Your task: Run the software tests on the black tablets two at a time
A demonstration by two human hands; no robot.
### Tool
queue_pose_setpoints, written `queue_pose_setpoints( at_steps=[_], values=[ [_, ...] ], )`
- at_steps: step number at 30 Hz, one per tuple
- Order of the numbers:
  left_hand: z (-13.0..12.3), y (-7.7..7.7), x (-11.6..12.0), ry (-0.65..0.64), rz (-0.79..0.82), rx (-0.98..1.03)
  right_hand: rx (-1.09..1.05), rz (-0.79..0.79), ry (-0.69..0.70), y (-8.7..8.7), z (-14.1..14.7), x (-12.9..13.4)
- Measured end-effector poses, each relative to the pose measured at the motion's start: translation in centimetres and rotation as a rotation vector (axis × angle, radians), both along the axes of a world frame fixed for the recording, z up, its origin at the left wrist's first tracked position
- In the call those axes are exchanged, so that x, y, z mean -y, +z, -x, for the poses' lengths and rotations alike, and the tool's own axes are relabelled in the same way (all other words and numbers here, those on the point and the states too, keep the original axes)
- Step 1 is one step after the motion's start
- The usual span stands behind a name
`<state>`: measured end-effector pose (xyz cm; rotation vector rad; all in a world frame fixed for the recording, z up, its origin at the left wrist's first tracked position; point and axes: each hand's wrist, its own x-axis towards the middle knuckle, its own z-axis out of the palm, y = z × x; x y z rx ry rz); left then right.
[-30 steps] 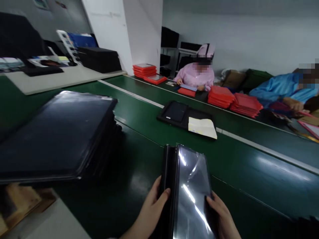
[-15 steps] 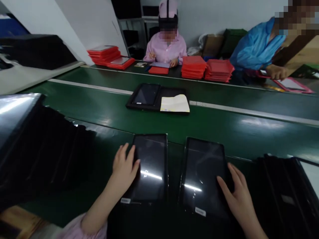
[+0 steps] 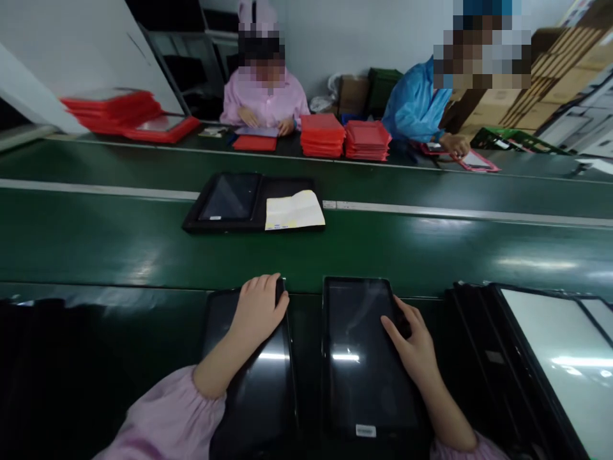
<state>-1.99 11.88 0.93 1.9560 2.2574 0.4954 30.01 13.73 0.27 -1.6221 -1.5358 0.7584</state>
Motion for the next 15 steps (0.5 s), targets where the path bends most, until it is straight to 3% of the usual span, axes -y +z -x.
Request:
queue_pose_setpoints(
  at_steps=[8,15],
  values=[
    [0.3,0.0,-0.1,-0.004,0.048,0.055,0.045,0.048,-0.001,-0.1,0.2,-0.5],
    [-4.2,1.1,-1.8,-0.112,0.095,0.056,0.038,0.033,0.068,0.7,0.7,-1.1]
  ],
)
